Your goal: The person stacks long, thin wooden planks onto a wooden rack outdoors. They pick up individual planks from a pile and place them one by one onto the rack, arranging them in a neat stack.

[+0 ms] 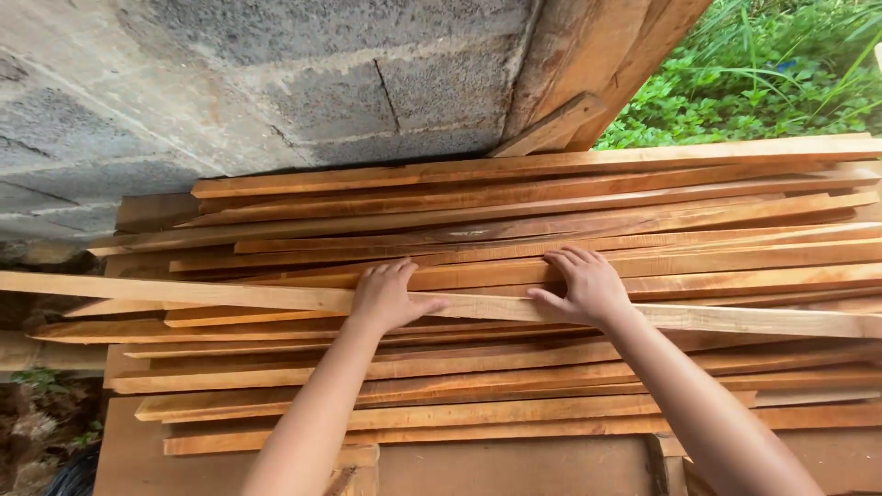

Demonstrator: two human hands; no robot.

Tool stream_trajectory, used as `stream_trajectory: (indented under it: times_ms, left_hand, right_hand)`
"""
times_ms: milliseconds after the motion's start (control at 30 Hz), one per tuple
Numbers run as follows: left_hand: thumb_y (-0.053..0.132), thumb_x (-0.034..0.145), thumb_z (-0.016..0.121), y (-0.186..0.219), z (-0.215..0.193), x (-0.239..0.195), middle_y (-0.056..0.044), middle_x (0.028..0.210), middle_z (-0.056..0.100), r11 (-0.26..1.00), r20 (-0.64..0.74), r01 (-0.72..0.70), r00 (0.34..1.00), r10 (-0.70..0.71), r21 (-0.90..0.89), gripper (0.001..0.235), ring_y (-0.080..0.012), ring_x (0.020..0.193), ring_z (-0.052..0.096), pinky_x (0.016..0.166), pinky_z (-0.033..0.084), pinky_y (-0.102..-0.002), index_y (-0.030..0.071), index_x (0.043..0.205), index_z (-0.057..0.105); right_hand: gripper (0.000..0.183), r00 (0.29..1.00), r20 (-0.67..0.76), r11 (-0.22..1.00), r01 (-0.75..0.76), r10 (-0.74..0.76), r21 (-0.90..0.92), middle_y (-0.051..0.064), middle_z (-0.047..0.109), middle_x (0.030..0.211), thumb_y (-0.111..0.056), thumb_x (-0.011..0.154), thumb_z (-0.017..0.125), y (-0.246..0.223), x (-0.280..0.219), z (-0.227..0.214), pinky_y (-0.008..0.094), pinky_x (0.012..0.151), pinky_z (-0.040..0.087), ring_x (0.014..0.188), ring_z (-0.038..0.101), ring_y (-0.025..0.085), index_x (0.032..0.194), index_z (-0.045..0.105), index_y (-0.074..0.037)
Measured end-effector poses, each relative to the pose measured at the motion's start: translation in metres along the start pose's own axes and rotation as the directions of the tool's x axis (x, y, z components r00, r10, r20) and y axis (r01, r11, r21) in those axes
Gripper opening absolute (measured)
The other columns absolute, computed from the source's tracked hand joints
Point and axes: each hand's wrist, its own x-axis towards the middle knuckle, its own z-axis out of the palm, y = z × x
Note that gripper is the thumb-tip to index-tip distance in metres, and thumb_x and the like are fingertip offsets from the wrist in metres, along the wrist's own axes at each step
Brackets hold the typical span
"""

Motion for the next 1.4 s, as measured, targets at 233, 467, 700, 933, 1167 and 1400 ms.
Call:
stream_trajectory:
  times_ms: [233, 467, 700, 933, 1167, 1400]
  left_hand:
    - [0.095, 0.070, 0.049, -0.011, 0.045, 0.007, -0.006, 0.134, 0.063, 0.992, -0.127, 0.017, 0.992, -0.001, 0.125, 0.106, -0.0249, 0.128, 0.055, 0.105, 0.038, -0.038, 0.015, 0.139, 0.053]
    - [0.083, 0.074, 0.063, -0.003, 0.074, -0.025, -0.004, 0.116, 0.066, 0.999, -0.121, 0.019, 0.993, -0.015, 0.031, 0.078, -0.0240, 0.118, 0.061, 0.104, 0.045, -0.041, 0.016, 0.114, 0.065]
    - [0.088, 0.082, 0.045, 0.025, 0.093, -0.056, -0.009, 0.130, 0.061, 0.997, -0.050, 0.062, 0.997, -0.060, 0.050, 0.088, -0.0295, 0.128, 0.057, 0.108, 0.042, -0.046, 0.015, 0.127, 0.065]
    - [0.086, 0.085, 0.047, 0.040, 0.145, -0.094, -0.010, 0.140, 0.051, 0.994, -0.279, -0.001, 0.960, -0.030, -0.111, 0.094, -0.0286, 0.142, 0.040, 0.122, 0.020, -0.051, 0.012, 0.143, 0.052]
    - [0.074, 0.091, 0.056, 0.028, 0.202, -0.070, 0.005, 0.078, 0.063, 0.980, -0.544, -0.010, 0.833, -0.101, -0.198, 0.054, -0.0180, 0.087, 0.069, 0.101, 0.043, -0.043, 0.025, 0.069, 0.055]
    - [0.059, 0.092, 0.062, 0.012, 0.172, -0.018, 0.007, 0.089, 0.069, 0.993, -0.577, -0.024, 0.815, -0.048, -0.116, 0.032, -0.0187, 0.098, 0.071, 0.099, 0.047, -0.044, 0.028, 0.085, 0.066]
  right_hand:
    - [0.087, 0.972, 0.233, 0.974, 0.023, 0.030, -0.223, -0.007, 0.065, 0.116, -0.094, 0.073, 0.049, -0.028, -0.009, -0.037, 0.035, 0.102, 0.044, 0.116, 0.062, 0.016, 0.130, 0.059, -0.029]
    - [0.078, 0.955, 0.297, 0.998, 0.002, 0.016, -0.059, 0.002, 0.064, 0.122, -0.087, 0.079, 0.052, -0.028, -0.061, -0.005, 0.039, 0.100, 0.052, 0.122, 0.061, 0.023, 0.120, 0.058, -0.020]
    - [0.101, 0.988, 0.155, 0.988, -0.006, 0.031, -0.156, 0.000, 0.044, 0.154, -0.089, 0.077, 0.054, -0.074, -0.130, -0.016, 0.041, 0.119, 0.032, 0.144, 0.039, 0.020, 0.150, 0.041, -0.021]
    - [0.099, 0.961, 0.240, 0.978, -0.091, 0.136, -0.189, -0.005, 0.049, 0.134, -0.089, 0.070, 0.059, -0.088, -0.134, -0.033, 0.038, 0.109, 0.038, 0.129, 0.046, 0.019, 0.145, 0.044, -0.026]
    - [0.075, 0.978, 0.206, 0.999, -0.010, 0.019, -0.044, -0.001, 0.061, 0.137, -0.084, 0.077, 0.059, -0.071, -0.174, -0.019, 0.042, 0.098, 0.053, 0.126, 0.061, 0.027, 0.124, 0.064, -0.026]
    - [0.045, 0.988, 0.009, 0.973, -0.154, 0.155, 0.170, -0.004, 0.077, 0.105, -0.062, 0.091, 0.062, -0.014, -0.145, 0.015, 0.041, 0.092, 0.055, 0.104, 0.073, 0.022, 0.113, 0.071, -0.024]
